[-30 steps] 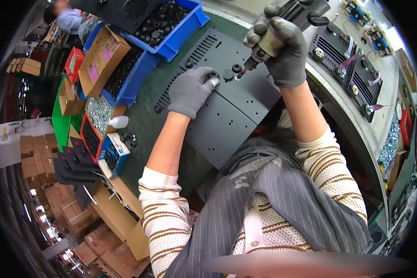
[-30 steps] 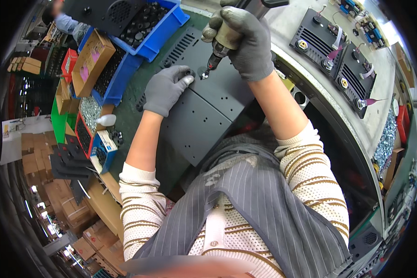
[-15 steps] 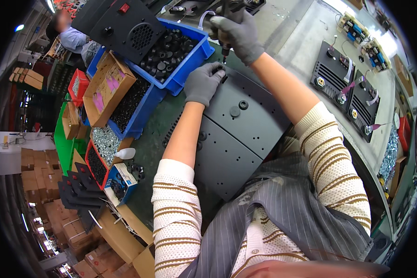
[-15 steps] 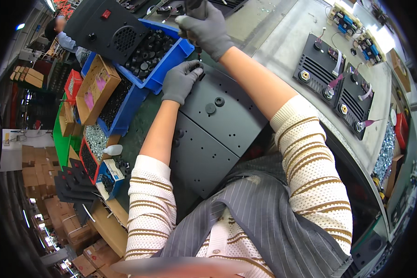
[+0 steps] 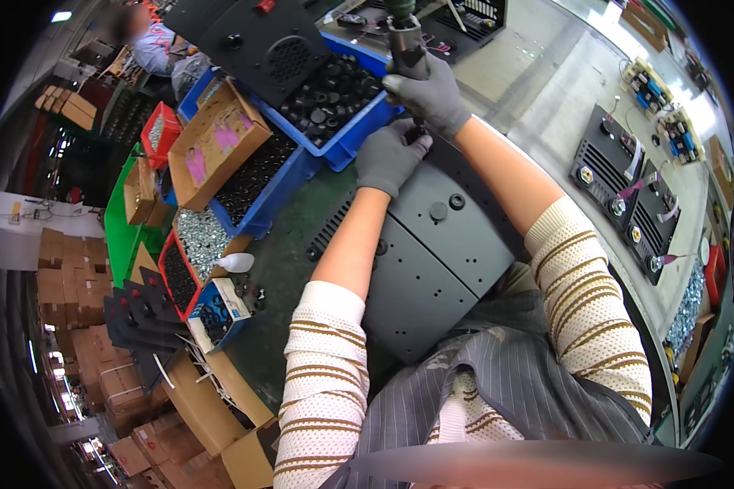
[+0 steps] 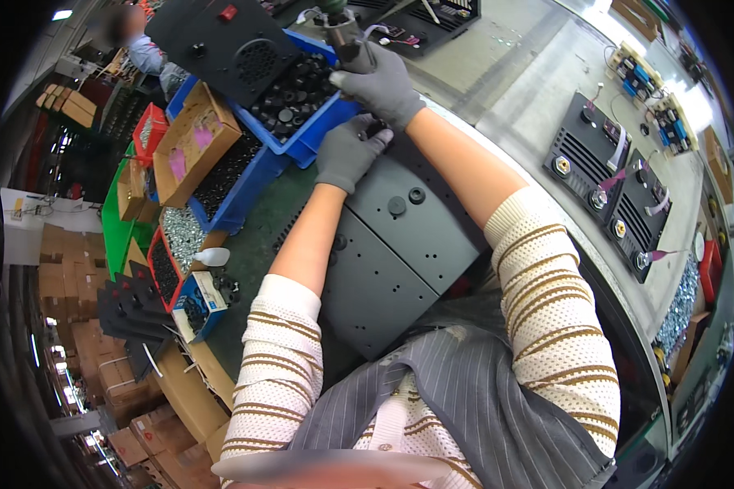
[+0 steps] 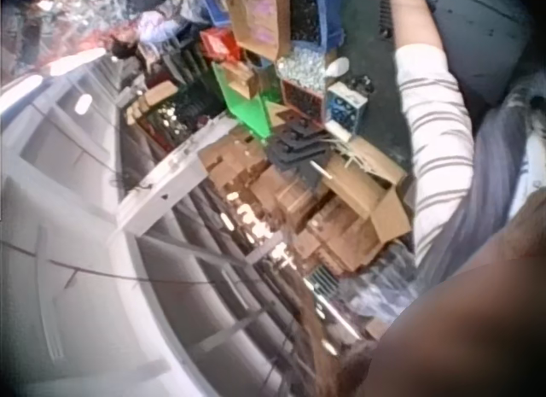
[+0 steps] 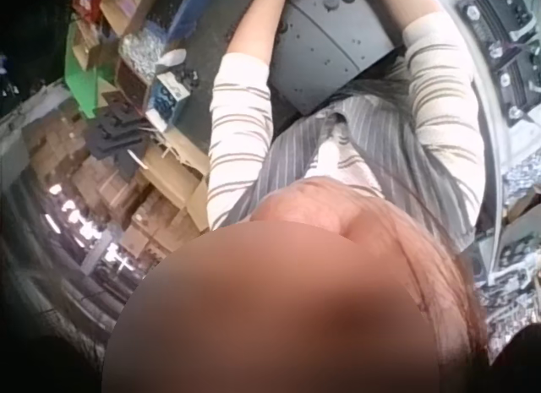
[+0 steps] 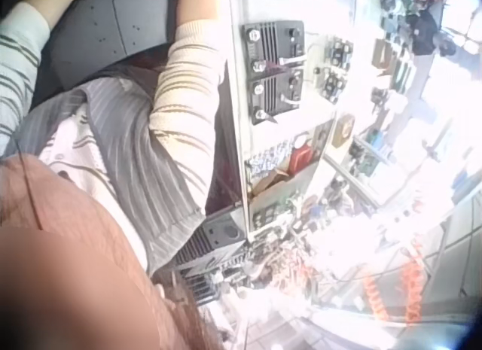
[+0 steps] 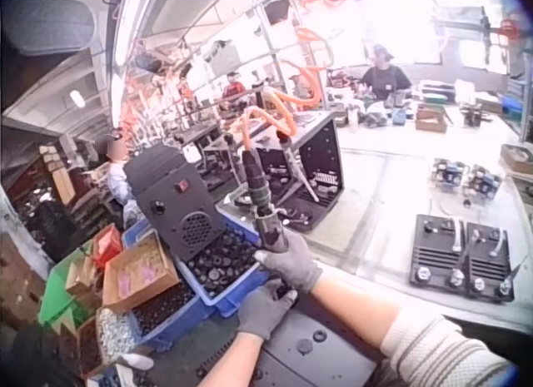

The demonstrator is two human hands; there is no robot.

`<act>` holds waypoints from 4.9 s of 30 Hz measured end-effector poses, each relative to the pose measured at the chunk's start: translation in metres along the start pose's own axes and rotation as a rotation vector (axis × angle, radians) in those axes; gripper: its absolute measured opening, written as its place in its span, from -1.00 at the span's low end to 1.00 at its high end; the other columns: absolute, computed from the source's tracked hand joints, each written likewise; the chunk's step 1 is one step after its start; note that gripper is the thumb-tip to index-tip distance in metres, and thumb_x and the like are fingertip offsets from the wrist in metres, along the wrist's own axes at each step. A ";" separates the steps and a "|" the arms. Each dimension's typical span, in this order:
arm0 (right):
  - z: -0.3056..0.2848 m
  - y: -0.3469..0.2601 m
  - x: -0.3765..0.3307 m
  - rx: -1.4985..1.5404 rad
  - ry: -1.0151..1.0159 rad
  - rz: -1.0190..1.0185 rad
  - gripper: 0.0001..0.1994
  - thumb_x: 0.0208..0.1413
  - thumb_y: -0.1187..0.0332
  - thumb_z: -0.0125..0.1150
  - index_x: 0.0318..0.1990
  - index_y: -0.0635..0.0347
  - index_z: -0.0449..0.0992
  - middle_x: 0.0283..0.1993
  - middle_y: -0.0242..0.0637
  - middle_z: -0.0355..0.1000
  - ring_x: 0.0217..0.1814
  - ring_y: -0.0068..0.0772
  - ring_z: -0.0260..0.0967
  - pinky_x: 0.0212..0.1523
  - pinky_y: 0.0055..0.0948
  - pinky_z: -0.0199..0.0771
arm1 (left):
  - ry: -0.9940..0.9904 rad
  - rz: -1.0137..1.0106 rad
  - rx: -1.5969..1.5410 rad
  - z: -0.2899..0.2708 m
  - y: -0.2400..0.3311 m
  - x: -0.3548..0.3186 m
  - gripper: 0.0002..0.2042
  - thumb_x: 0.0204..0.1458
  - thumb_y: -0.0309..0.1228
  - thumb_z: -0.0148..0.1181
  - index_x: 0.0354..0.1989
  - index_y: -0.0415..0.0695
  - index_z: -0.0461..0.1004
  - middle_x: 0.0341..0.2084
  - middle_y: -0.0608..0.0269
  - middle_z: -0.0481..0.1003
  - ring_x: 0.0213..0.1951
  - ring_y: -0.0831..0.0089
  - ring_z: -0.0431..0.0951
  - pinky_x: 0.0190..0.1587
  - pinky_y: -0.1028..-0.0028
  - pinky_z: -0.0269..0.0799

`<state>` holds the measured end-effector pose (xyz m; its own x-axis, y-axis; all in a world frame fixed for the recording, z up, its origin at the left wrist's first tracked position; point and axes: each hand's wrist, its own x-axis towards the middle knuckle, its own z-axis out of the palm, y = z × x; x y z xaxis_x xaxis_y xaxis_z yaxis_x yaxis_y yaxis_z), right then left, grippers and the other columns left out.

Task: Assembling a metal electronics enclosure using screws and a power driver on a production line.

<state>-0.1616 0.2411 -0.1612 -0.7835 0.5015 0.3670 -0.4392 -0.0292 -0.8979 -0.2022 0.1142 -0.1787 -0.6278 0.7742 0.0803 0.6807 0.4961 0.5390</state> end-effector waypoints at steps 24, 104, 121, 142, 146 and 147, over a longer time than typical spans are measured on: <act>0.008 -0.131 -0.208 0.540 0.091 0.047 -0.51 -0.24 0.38 0.23 -0.06 0.21 0.27 -0.38 -0.25 0.28 -0.39 -0.36 0.36 -0.39 -0.29 0.49 | -0.146 -0.645 -1.815 -0.041 0.000 -0.046 -0.82 0.11 -0.44 -0.05 -0.15 -0.16 0.42 -0.44 0.35 0.39 -0.55 0.65 0.33 -0.62 0.72 0.22; -0.072 -0.116 -0.181 -0.046 0.176 0.141 -0.57 -0.22 0.53 0.26 -0.12 0.21 0.28 -0.40 -0.36 0.34 -0.50 -0.57 0.35 -0.49 -0.53 0.44 | -0.327 -0.113 -0.783 0.046 0.081 -0.109 -0.59 0.06 -0.11 0.15 -0.04 -0.15 0.41 -0.36 0.10 0.49 -0.41 0.35 0.49 -0.46 0.43 0.37; -0.038 -0.126 -0.205 0.444 0.067 -0.082 -0.59 -0.01 0.10 -0.04 -0.15 0.27 0.34 -0.37 -0.22 0.30 -0.34 -0.25 0.33 -0.25 -0.30 0.33 | -0.175 -0.429 -1.851 0.004 0.021 -0.198 -0.71 0.17 -0.47 0.03 0.07 -0.18 0.35 -0.30 0.26 0.44 -0.56 0.71 0.23 -0.69 0.75 0.10; 0.021 -0.132 -0.227 0.737 -0.156 -0.186 -0.59 -0.08 0.32 0.20 -0.05 0.12 0.25 -0.34 -0.19 0.42 -0.40 -0.19 0.40 -0.29 -0.19 0.41 | -0.660 -0.442 -2.321 0.014 0.042 -0.229 -0.78 0.27 -0.32 -0.11 -0.18 -0.22 0.40 -0.47 0.27 0.38 -0.62 0.67 0.19 -0.70 0.76 0.14; 0.021 -0.135 -0.210 0.905 0.044 -0.225 -0.61 -0.03 0.19 0.13 -0.05 0.10 0.30 -0.39 -0.27 0.41 -0.43 -0.25 0.40 -0.34 -0.23 0.40 | -0.665 -0.408 -2.183 0.007 0.049 -0.222 -0.72 0.25 -0.24 -0.05 -0.09 -0.21 0.40 -0.49 0.32 0.36 -0.63 0.68 0.19 -0.71 0.74 0.11; 0.016 -0.133 -0.207 1.019 -0.018 -0.287 -0.63 0.00 0.17 0.10 -0.05 0.11 0.32 -0.40 -0.29 0.41 -0.44 -0.27 0.39 -0.34 -0.25 0.39 | -0.632 -0.436 -1.901 0.002 0.046 -0.216 -0.67 0.21 -0.18 0.01 -0.05 -0.20 0.41 -0.50 0.34 0.37 -0.62 0.68 0.22 -0.67 0.71 0.16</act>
<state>0.0520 0.1269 -0.1137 -0.5943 0.5920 0.5443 -0.7639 -0.6272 -0.1520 -0.0353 -0.0293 -0.1730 -0.1314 0.9497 -0.2841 -0.8745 0.0239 0.4844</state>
